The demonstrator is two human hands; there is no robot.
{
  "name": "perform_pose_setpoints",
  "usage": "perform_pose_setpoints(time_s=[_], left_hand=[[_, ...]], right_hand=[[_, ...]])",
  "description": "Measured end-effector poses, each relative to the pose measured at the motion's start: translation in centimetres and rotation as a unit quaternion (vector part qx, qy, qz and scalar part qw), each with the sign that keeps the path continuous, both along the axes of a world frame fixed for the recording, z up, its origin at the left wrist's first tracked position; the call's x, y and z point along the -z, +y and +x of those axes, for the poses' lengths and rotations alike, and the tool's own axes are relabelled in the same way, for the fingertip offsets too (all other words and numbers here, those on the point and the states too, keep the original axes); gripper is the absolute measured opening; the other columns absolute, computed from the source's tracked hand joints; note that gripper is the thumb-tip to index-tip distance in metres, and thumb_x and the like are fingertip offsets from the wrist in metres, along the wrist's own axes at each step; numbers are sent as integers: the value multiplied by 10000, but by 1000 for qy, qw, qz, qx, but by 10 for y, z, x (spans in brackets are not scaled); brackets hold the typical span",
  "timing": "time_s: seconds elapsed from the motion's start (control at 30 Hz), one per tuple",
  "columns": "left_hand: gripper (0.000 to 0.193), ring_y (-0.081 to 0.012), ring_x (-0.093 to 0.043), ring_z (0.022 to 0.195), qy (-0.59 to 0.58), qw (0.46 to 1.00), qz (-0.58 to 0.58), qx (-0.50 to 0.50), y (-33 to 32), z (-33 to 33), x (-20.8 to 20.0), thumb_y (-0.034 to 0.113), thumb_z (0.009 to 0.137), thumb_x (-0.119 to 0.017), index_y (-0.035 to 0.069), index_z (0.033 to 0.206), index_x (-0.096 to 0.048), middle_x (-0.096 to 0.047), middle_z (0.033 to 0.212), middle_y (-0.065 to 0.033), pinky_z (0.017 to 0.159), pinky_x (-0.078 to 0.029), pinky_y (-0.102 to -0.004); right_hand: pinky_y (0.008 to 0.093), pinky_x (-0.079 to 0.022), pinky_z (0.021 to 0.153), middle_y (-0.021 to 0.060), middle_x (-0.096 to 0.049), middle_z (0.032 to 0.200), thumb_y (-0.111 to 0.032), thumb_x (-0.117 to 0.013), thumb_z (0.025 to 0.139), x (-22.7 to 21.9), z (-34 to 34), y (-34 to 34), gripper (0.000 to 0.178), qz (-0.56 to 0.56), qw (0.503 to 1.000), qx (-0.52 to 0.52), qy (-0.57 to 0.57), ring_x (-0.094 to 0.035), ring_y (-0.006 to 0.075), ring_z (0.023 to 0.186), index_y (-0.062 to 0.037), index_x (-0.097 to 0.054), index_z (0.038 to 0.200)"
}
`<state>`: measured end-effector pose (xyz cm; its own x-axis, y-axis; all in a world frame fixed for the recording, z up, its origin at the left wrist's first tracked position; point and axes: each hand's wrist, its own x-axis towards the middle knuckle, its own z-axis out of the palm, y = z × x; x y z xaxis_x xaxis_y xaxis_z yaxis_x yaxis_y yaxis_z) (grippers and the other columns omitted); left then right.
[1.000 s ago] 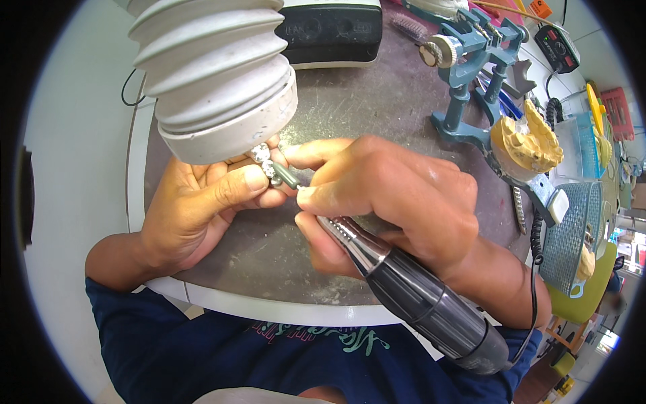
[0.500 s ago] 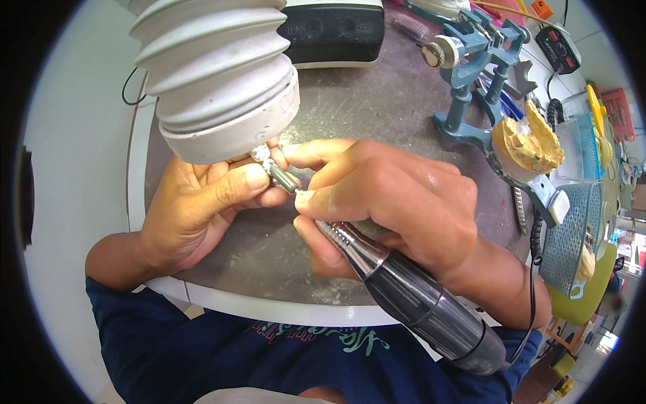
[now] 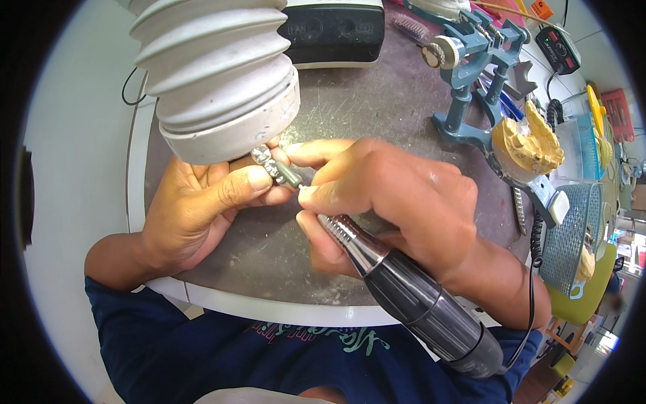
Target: The person uses a rotary grinding tool to smooth and shape a small metal component held in the left hand. The work is performed under a magnifying lamp on a cluttered workbench. After grinding, the person places the component into a basket and picks up another small metal piece to continue the process.
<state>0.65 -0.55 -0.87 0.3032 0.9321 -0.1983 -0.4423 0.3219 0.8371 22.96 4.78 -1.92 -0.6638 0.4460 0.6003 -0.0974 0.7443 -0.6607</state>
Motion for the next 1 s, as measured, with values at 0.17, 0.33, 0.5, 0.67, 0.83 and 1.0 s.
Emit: perform_pose_setpoints(time_s=[0.17,0.33,0.5,0.67,0.83,1.0], left_hand=[[377,-172,-624,1019,8,1000,2,-20,0,5,-1,-17,947,-589,-60,1305,-478,-594,1166,-119,917,-513,-314],[404,-197,-633,1078,4,1000,5,-10,0,1,0,-49,922,-596,-33,1310,-482,-587,1177,-108,968,-524,-355],[420,-202,-635,1086,24,1000,12,-11,0,1,1,-75,902,-596,-10,1304,-492,-580,1176,-95,963,-534,-372],[392,-212,-634,1092,20,999,23,-22,0,2,5,-83,900,-591,-9,1278,-516,-580,1191,-103,964,-535,-378],[356,-211,-637,1091,27,999,25,-21,-2,2,5,-78,910,-593,-8,1253,-532,-577,1195,-101,964,-539,-374],[350,-205,-636,1101,24,999,26,-20,-1,2,4,-78,912,-594,-4,1248,-529,-566,1194,-89,973,-545,-364]], right_hand=[[493,-576,873,178,-623,900,72,-687,838,2,1,0,247,-12,1000,-10,6,-718,367,859,45,-562,1050],[448,-584,841,171,-621,894,65,-679,845,0,3,-8,216,-58,998,21,-5,-718,403,922,40,-556,1020],[425,-597,792,163,-622,865,71,-676,831,-2,1,-5,216,-26,999,25,-11,-717,412,941,37,-559,1010],[426,-605,773,167,-624,850,83,-687,813,0,1,-3,232,-16,1000,17,-3,-720,417,928,43,-563,1005],[438,-606,789,172,-626,858,91,-686,808,0,0,-3,243,-20,1000,15,-3,-719,417,925,45,-567,1015],[452,-604,803,179,-628,873,95,-684,809,0,2,-5,247,-23,999,24,-11,-718,422,924,49,-567,1021]])
